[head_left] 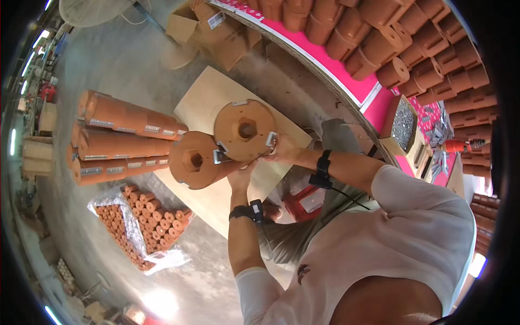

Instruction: The person is assembling cylindrical bamboo or wood components, possibly for a manufacturing task.

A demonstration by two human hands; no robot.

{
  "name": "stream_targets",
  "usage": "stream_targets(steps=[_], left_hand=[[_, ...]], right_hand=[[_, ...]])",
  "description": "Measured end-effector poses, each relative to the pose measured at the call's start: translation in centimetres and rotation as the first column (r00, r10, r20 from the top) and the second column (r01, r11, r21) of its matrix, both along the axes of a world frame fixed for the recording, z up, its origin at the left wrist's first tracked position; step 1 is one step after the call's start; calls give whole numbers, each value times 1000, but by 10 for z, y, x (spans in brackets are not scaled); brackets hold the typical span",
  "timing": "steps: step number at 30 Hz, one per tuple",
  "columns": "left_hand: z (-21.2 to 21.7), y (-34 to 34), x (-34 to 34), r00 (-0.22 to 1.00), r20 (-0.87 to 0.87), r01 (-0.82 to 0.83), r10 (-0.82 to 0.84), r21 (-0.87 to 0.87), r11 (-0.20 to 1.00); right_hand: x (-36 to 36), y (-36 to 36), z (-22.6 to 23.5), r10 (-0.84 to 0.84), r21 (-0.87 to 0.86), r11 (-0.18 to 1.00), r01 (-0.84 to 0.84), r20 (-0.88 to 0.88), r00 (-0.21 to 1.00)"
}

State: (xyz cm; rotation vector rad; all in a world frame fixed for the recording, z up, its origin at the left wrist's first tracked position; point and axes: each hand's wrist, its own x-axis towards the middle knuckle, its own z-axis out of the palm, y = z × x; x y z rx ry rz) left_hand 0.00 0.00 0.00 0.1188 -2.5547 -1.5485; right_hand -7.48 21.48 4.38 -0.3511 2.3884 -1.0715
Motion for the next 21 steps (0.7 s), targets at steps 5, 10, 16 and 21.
stream_targets(steps=[5, 10, 16, 21], left_hand=[[19, 10, -45, 997, -29, 67, -67, 5, 998], [-7, -17, 3, 996, 61, -57, 58, -22, 998], [4, 1, -21, 1000, -29, -4, 6, 65, 998], [1, -3, -10, 993, 103, -84, 63, 217, 972]], right_hand=[[-41, 6, -117, -211, -739, 621, 262, 165, 964], [-10, -18, -50, -59, -310, 949, -54, -341, 938], [-33, 1, -55, -182, -497, 844, 202, 87, 979], [-25, -2, -31, 61, -133, 980, -148, -508, 859]])
